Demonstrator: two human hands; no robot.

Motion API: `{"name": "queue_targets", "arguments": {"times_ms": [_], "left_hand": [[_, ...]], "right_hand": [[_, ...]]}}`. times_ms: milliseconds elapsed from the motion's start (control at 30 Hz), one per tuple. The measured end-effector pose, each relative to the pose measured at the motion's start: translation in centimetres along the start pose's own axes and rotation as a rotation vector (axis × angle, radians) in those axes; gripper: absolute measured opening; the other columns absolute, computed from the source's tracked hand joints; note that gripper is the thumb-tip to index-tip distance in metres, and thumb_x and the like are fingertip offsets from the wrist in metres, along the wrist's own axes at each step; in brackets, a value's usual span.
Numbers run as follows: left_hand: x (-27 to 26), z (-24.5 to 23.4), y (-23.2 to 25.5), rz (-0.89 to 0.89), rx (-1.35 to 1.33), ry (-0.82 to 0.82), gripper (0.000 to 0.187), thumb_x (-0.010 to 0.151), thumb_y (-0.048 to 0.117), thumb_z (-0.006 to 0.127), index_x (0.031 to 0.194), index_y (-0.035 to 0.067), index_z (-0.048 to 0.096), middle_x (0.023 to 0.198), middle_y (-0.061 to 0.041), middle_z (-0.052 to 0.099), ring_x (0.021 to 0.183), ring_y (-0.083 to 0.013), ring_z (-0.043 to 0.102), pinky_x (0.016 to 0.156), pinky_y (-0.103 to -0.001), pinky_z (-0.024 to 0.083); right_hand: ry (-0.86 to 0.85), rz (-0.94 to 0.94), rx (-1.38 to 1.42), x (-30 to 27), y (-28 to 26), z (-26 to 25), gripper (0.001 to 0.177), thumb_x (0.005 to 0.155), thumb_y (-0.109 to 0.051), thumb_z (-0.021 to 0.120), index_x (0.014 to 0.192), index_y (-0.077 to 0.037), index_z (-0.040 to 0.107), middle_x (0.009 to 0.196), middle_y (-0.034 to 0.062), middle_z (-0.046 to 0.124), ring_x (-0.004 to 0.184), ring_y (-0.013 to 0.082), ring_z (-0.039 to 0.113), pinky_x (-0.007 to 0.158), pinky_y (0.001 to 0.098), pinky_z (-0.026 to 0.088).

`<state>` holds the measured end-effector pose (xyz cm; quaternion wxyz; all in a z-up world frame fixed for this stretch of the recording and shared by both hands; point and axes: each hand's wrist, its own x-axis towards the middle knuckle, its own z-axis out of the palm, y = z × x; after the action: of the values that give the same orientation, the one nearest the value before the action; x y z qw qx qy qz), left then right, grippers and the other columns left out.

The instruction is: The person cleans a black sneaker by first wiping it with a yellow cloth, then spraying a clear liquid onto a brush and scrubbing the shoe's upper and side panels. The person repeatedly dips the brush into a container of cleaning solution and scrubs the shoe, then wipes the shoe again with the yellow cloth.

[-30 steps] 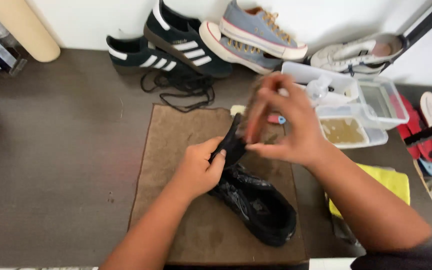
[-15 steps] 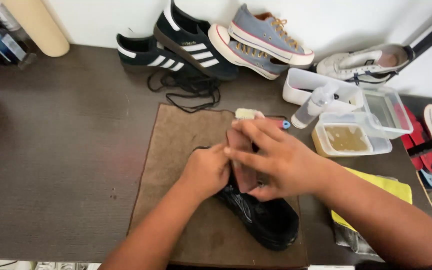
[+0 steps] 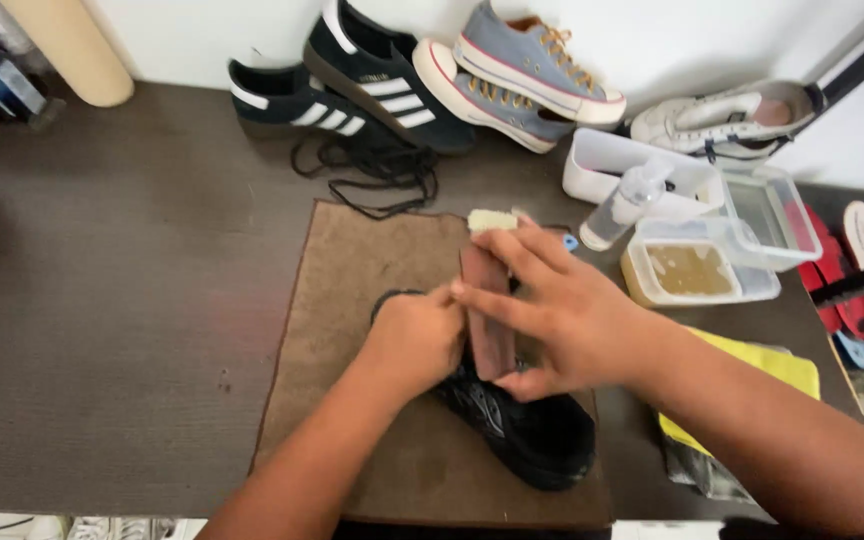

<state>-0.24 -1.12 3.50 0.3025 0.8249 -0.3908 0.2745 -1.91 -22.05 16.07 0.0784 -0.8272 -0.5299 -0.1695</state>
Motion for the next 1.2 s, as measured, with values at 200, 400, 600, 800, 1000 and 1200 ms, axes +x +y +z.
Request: {"name": "queue_targets", "arguments": {"times_ms": [200,400,600,800,1000,1200], "left_hand": [[0.4,-1.5,0.5,-0.121,0.057,-0.064,0.053,0.088,0.007,0.053,0.14,0.013,0.058,0.137,-0.009,0.07,0.062,-0.0327,0.069,0.042,-0.044,0.049],[0.5,-1.3,0.4,-0.127,0.066,-0.154,0.071,0.079,0.013,0.057,0.15,0.016,0.051,0.153,-0.004,0.058,0.07,-0.0349,0.072,0.043,-0.046,0.048],[0.8,-2.0,0.7,-0.114,0.04,-0.042,0.045,0.091,0.008,0.052,0.135,0.01,0.058,0.135,-0.004,0.07,0.069,-0.0318,0.07,0.04,-0.044,0.047],[0.6,-1.3,0.2,-0.064,0.1,-0.097,0.049,0.083,0.011,0.058,0.131,0.01,0.068,0.144,-0.004,0.065,0.061,-0.0328,0.07,0.043,-0.046,0.051],[-0.3,0.0,-0.7,-0.065,0.177,-0.198,0.05,0.077,0.019,0.058,0.125,0.008,0.066,0.142,-0.011,0.065,0.055,-0.0453,0.067,0.045,-0.056,0.05],[-0.2,-0.6,-0.5,-0.023,0.042,-0.104,0.021,0.079,0.015,0.061,0.096,0.006,0.067,0.094,-0.013,0.068,0.052,-0.0446,0.059,0.042,-0.056,0.042]], "right_hand": [[0.166,0.131,-0.135,-0.7,1.7,0.4,0.088,0.074,-0.055,0.088,0.145,-0.016,0.053,0.14,0.0264,0.043,0.135,0.0491,0.045,0.107,0.0591,0.04],[0.239,0.001,-0.033,1.0,-0.2,-1.4,0.077,0.091,-0.063,0.068,0.146,-0.012,0.049,0.133,0.0234,0.05,0.122,0.0424,0.053,0.096,0.0569,0.046],[0.175,0.252,-0.141,-0.8,2.7,0.3,0.102,0.073,-0.061,0.087,0.153,-0.015,0.047,0.151,0.0339,0.04,0.138,0.0509,0.048,0.11,0.066,0.038],[0.174,0.198,-0.124,0.0,1.8,0.2,0.095,0.073,-0.06,0.085,0.149,-0.016,0.05,0.149,0.0282,0.043,0.134,0.0449,0.052,0.109,0.0588,0.04],[0.151,0.094,-0.018,0.5,2.2,-0.3,0.088,0.073,-0.06,0.086,0.143,-0.016,0.057,0.142,0.0264,0.049,0.13,0.0448,0.054,0.101,0.0537,0.052],[0.026,0.026,0.073,-0.4,2.3,0.9,0.098,0.077,-0.071,0.076,0.155,-0.02,0.045,0.16,0.0259,0.034,0.152,0.0418,0.038,0.126,0.0602,0.023]]}}
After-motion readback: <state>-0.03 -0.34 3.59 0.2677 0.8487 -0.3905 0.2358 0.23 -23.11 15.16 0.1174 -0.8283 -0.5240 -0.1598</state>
